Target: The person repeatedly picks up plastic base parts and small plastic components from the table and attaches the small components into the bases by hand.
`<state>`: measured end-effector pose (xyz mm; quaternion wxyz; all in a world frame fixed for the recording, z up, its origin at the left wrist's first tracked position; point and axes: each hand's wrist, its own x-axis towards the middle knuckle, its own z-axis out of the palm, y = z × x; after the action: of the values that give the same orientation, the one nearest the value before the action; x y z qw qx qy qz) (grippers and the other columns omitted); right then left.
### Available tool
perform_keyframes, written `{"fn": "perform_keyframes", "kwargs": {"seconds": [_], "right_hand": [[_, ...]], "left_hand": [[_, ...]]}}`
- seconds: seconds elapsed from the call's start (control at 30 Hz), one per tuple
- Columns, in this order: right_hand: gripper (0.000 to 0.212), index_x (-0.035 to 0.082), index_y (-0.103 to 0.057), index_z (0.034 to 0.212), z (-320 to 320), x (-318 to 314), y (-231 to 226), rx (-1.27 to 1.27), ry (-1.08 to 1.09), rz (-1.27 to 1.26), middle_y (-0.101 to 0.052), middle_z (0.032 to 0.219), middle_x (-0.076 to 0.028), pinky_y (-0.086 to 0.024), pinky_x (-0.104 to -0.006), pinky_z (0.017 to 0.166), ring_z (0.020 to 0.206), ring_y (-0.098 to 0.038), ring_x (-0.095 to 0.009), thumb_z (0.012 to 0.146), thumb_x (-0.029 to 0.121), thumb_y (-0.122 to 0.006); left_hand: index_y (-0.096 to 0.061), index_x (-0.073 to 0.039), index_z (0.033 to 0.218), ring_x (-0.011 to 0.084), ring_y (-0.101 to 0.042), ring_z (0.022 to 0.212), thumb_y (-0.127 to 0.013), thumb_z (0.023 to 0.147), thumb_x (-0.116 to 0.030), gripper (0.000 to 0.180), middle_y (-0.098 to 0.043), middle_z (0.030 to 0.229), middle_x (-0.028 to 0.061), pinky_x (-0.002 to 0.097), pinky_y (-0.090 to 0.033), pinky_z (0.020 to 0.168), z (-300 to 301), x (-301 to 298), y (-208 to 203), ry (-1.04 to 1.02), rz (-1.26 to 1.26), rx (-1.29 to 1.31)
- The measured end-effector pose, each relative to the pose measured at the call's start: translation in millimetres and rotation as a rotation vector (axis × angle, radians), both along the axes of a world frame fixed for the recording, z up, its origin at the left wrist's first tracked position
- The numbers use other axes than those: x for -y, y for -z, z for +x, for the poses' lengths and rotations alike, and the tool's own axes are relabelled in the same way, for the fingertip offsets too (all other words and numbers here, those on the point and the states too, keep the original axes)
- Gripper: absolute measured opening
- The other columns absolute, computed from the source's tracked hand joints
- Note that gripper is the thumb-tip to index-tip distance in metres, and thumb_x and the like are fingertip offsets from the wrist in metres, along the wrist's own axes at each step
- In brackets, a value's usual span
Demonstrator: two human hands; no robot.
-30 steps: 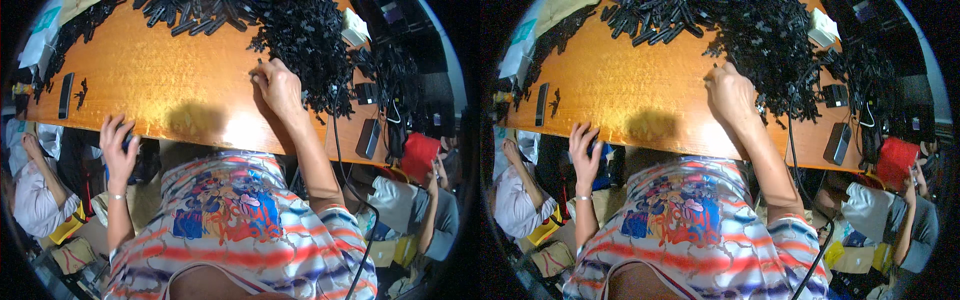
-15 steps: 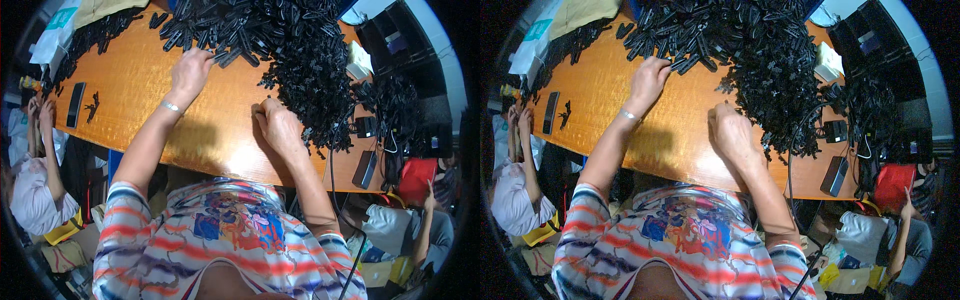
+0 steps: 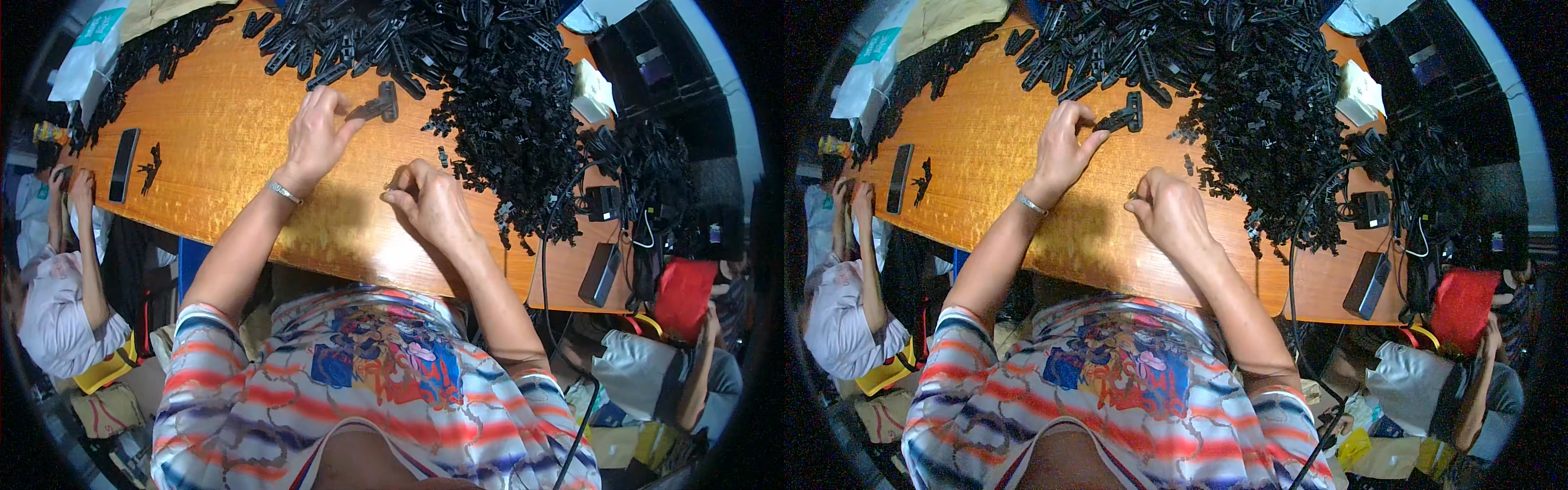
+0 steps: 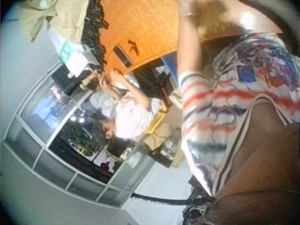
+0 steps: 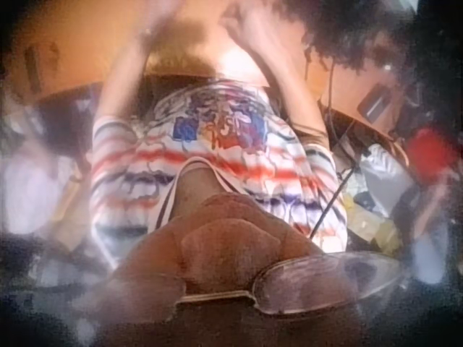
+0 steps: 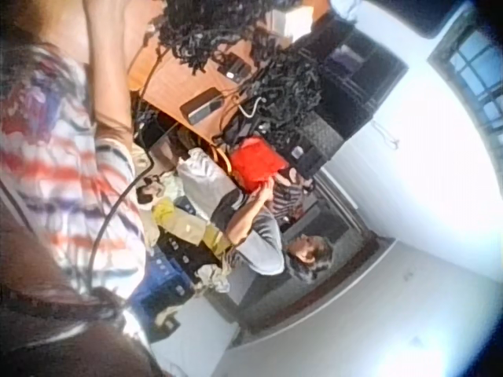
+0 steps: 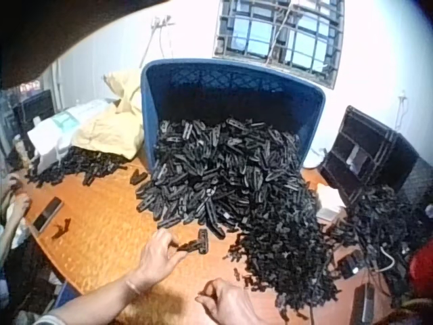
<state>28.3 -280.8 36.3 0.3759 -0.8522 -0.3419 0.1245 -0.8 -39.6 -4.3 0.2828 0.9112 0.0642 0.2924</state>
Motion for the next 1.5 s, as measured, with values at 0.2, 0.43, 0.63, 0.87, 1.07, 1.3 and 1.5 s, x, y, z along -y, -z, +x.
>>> {"fn": "perform_keyframes", "kwargs": {"seconds": [0.2,0.43,0.63,0.87,1.07,1.3,1.5], "right_hand": [[0.024,0.000,-0.065,0.085,-7.0,-4.3,-3.4,-0.041,0.052,0.074,-0.069,0.079,-0.022,-0.055,-0.0462,0.068,0.072,-0.070,-0.039,0.086,0.013,-0.086],[0.012,0.000,-0.071,0.094,8.4,-8.8,-1.2,0.223,0.114,0.388,-0.070,0.088,-0.018,-0.055,-0.0430,0.071,0.079,-0.070,-0.036,0.088,0.003,-0.081],[0.017,0.002,-0.070,0.098,11.5,-13.7,-9.2,0.333,0.078,0.534,-0.067,0.091,-0.016,-0.056,-0.0411,0.069,0.078,-0.069,-0.034,0.085,-0.003,-0.081],[0.018,0.002,-0.070,0.096,5.7,-2.6,-6.9,0.346,0.049,0.550,-0.067,0.093,-0.014,-0.057,-0.0393,0.068,0.079,-0.069,-0.031,0.083,-0.005,-0.081],[0.020,0.001,-0.070,0.095,5.1,3.4,-10.3,0.323,0.036,0.537,-0.068,0.094,-0.014,-0.058,-0.0377,0.068,0.080,-0.071,-0.030,0.082,-0.007,-0.082],[0.020,0.001,-0.070,0.095,5.2,5.2,-10.1,0.334,0.020,0.535,-0.068,0.095,-0.014,-0.059,-0.0366,0.067,0.081,-0.072,-0.029,0.082,-0.007,-0.082],[0.019,0.001,-0.071,0.095,4.7,4.2,-11.1,0.286,0.051,0.579,-0.068,0.093,-0.014,-0.059,-0.0354,0.067,0.081,-0.072,-0.029,0.082,-0.009,-0.080]], "left_hand": [[-0.071,-0.004,0.108,0.0332,-0.068,0.103,-0.087,0.085,-0.012,0.030,-0.071,0.108,0.0115,0.0404,-0.055,0.090,6.5,3.0,-2.4,-0.018,0.114,-0.048],[-0.071,-0.003,0.115,0.0156,-0.071,0.093,-0.082,0.090,-0.002,0.027,-0.073,0.107,0.0046,0.0309,-0.058,0.083,-11.9,22.2,-13.7,0.130,-0.362,-0.060],[-0.063,0.002,0.124,0.0105,-0.071,0.105,-0.070,0.098,0.008,0.028,-0.075,0.116,0.0080,0.0252,-0.059,0.091,-28.6,38.6,-27.8,0.395,-0.972,-0.127],[-0.063,0.002,0.127,0.0093,-0.071,0.104,-0.070,0.098,0.007,0.030,-0.074,0.115,0.0070,0.0245,-0.059,0.091,-36.0,45.2,-32.2,0.480,-1.152,-0.127],[-0.063,0.002,0.129,0.0100,-0.071,0.104,-0.069,0.099,0.005,0.031,-0.074,0.116,0.0079,0.0244,-0.059,0.091,-36.8,47.1,-29.3,0.496,-1.149,-0.140],[-0.062,0.002,0.130,0.0131,-0.072,0.104,-0.069,0.099,0.008,0.033,-0.073,0.115,0.0091,0.0266,-0.061,0.093,-39.6,47.2,-25.6,0.538,-1.231,-0.162],[-0.062,0.001,0.128,0.0178,-0.075,0.102,-0.068,0.104,-0.002,0.025,-0.073,0.114,0.0103,0.0301,-0.063,0.095,-45.5,50.2,-33.9,0.505,-1.403,-0.216]]}}
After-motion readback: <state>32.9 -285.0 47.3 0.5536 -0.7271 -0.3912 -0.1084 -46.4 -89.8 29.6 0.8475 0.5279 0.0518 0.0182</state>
